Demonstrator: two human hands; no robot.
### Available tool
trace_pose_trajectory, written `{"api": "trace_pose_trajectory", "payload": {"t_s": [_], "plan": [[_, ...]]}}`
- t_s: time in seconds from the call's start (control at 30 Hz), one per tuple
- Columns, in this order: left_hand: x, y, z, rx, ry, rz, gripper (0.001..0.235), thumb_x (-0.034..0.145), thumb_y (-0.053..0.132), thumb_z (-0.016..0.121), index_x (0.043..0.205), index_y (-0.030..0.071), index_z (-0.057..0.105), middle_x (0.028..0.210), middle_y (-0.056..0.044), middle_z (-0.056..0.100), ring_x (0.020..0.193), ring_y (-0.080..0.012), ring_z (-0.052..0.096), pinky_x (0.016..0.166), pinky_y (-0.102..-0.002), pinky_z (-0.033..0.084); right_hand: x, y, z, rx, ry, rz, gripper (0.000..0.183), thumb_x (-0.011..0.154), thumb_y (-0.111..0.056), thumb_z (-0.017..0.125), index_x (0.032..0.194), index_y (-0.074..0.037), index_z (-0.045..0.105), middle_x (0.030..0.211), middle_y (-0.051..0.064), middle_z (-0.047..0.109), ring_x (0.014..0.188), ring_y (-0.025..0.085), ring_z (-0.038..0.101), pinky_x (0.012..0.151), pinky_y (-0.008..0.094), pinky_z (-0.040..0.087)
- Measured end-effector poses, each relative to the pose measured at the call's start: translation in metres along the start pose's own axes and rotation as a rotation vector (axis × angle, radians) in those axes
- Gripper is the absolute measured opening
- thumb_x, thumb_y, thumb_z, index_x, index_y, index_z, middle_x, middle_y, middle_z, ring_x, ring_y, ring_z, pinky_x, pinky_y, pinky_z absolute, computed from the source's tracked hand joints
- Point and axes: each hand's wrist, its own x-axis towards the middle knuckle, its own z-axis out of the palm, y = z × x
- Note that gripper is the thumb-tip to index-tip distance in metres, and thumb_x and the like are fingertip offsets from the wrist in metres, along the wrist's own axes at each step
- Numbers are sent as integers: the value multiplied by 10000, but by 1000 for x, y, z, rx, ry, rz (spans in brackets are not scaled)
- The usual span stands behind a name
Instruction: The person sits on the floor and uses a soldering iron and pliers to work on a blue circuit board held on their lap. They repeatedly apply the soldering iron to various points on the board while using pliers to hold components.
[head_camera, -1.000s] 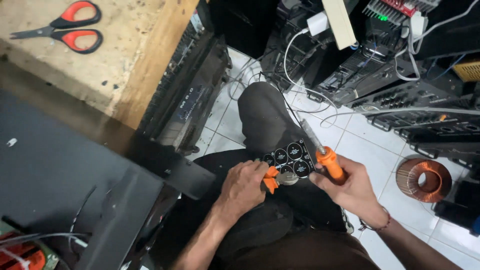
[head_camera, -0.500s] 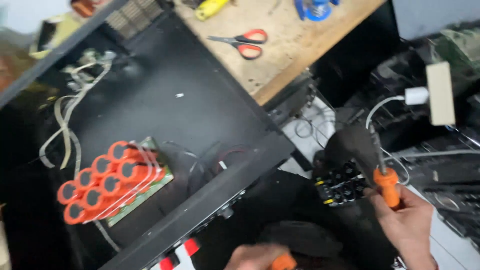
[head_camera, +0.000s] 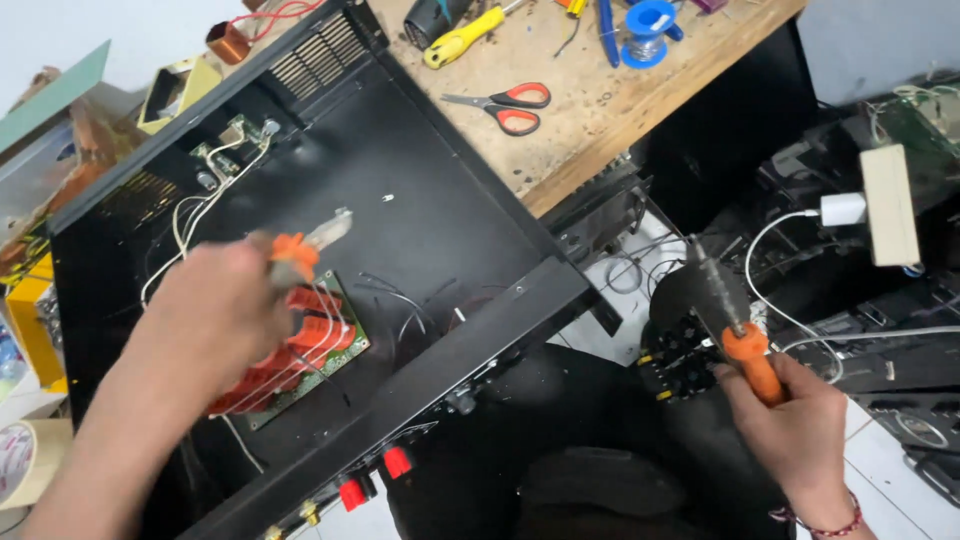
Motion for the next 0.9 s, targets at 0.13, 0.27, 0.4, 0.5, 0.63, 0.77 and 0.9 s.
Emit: {"api": "trace_pose_trajectory", "payload": {"t_s": [0.13,0.27,0.4,0.5,0.63,0.77,0.9], "plan": [[53,31,0,338,-112,-34,326,942,58,517,1243,57,642,1161,-186,750,1088,-428,737,917,-526,596,-3,8,0,-10,-29,85,438,859,-214,800,626,-47,469,584,28,334,606,150,283,569,307,262],[82,49,6,554,-166,0,356,969,66,524,1289,104,674,1229,-93,758,1146,-321,746,921,-437,604,-3,13,-1,3,-60,167,317,861,-194,798,705,-14,589,608,42,391,602,162,318,572,309,284],[105,57,19,783,-139,37,432,985,116,603,1414,163,597,1300,-68,700,1206,-254,712,968,-354,567,-2,17,4,-28,-51,105,462,830,-211,794,620,-40,421,559,30,334,572,159,286,545,315,273],[128,46,37,869,-84,60,739,972,165,560,1629,15,258,1395,-98,662,1284,-292,640,1087,-398,484,-1,22,5,-32,-78,82,402,824,-212,799,634,-30,496,562,44,362,555,169,294,541,326,270],[83,53,-7,810,-135,26,612,1020,68,544,1598,98,346,1368,-13,700,1169,-218,761,905,-328,657,0,16,3,-43,-75,96,441,821,-214,790,612,-31,448,559,48,330,557,175,278,533,339,256],[32,11,-25,274,203,309,404,754,38,592,1153,70,644,1012,-115,755,913,-378,741,781,-457,584,11,13,-2,-35,-81,51,447,828,-209,782,600,-51,432,552,19,317,581,146,278,545,323,270],[-6,-95,51,-84,60,496,566,726,169,573,1291,146,589,1103,-62,713,974,-346,681,874,-408,501,27,9,-15,-35,-261,-16,466,802,-224,810,608,-92,407,553,3,366,564,137,325,541,324,277]]}}
